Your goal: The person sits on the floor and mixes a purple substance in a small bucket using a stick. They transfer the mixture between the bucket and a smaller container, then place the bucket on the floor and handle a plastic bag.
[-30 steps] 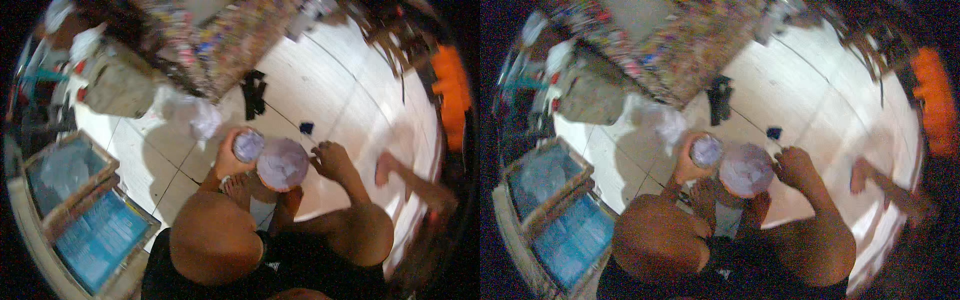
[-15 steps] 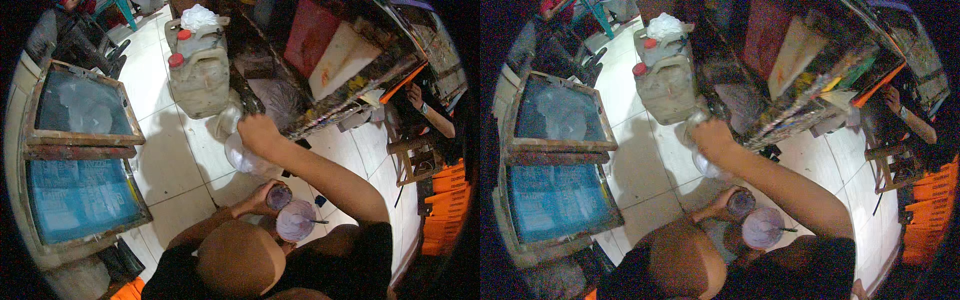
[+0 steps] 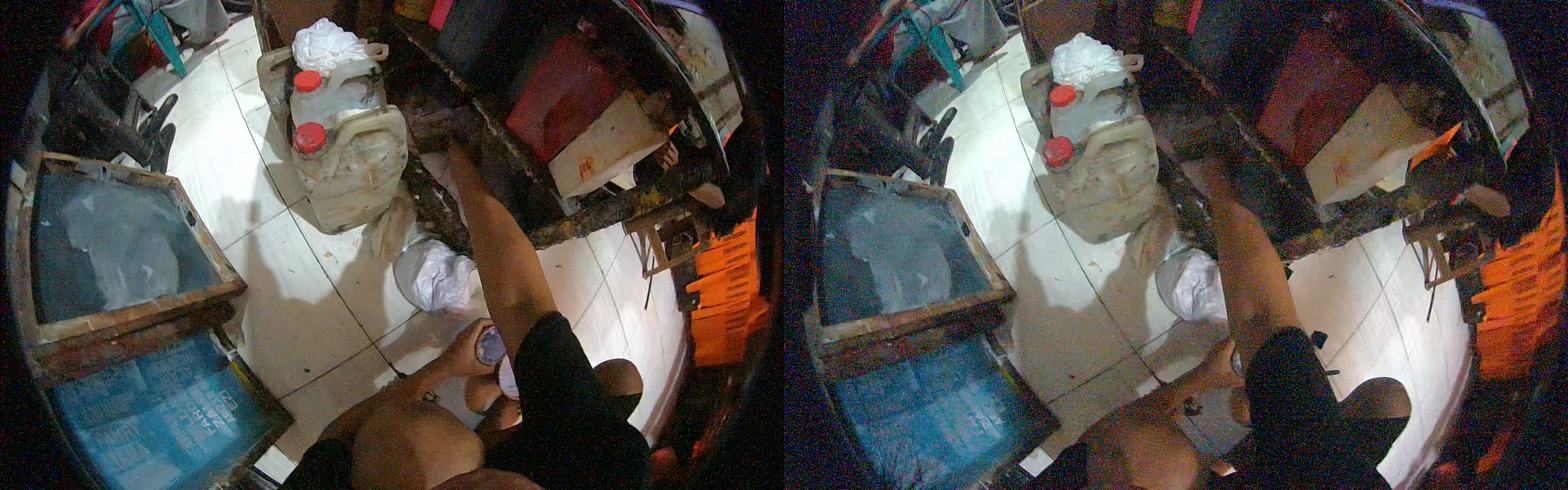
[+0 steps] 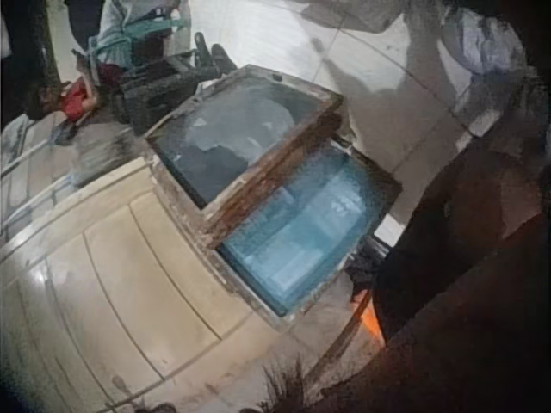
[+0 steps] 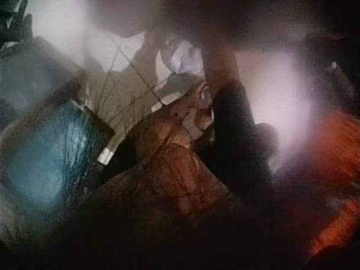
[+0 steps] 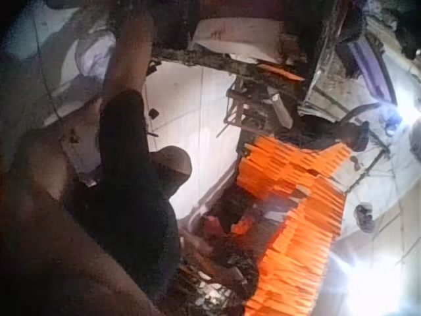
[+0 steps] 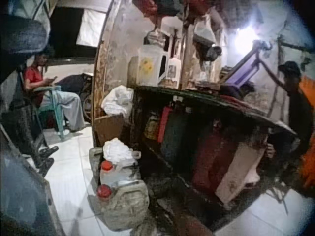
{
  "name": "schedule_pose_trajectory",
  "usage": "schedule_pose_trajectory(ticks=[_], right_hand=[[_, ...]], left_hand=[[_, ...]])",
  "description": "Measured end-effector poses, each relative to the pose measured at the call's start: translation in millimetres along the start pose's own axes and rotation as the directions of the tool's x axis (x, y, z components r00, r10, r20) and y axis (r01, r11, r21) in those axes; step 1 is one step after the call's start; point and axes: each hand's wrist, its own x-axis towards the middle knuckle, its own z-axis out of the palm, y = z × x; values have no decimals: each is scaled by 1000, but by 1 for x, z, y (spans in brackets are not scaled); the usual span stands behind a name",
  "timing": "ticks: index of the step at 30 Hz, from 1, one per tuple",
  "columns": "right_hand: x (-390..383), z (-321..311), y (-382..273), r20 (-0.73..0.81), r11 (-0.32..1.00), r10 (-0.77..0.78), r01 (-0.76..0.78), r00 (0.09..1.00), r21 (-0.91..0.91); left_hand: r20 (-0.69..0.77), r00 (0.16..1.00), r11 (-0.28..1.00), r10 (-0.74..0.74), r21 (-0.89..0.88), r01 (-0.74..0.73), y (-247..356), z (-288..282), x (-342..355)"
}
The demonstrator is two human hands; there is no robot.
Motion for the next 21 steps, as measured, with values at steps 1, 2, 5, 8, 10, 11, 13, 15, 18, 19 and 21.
schedule_pose_trajectory(ticks=[1,2,5,8,10,11,13,15,18,19,21], right_hand=[[-1,-2,-1,13,1000,-5,5,1000,8],[3,-3,-6,24,1000,-9,8,1000,15],[3,-17,-6,-18,1000,-20,20,1000,-8],[-27,-41,4,-122,994,-102,98,987,-39],[-71,-60,6,-148,972,-233,226,961,-63],[-94,-73,8,-140,952,-305,295,942,-85],[-146,-104,15,-83,906,-414,401,906,-135],[-190,-152,25,2,863,-467,456,884,-218],[-244,-235,40,103,821,-500,509,860,-260],[-261,-267,46,132,854,-415,436,900,-284],[-288,-317,65,186,910,-193,246,963,-333]], left_hand=[[-2,1000,999,22,-46,-22,-3,-3,-2],[-3,999,995,45,-93,-45,-6,-2,-3],[-41,989,983,145,-107,-149,-23,7,0],[-3,997,994,75,-77,-75,-7,2,5],[-31,997,998,66,-23,-67,-24,10,2],[-41,994,995,97,-22,-98,-35,13,2],[-59,960,949,274,-148,-280,-60,16,8],[-46,955,942,294,-152,-298,-57,21,6],[-95,928,922,360,-114,-370,-40,17,19],[-84,932,926,353,-110,-361,-33,19,20],[-93,933,932,348,-72,-355,-19,16,25]])
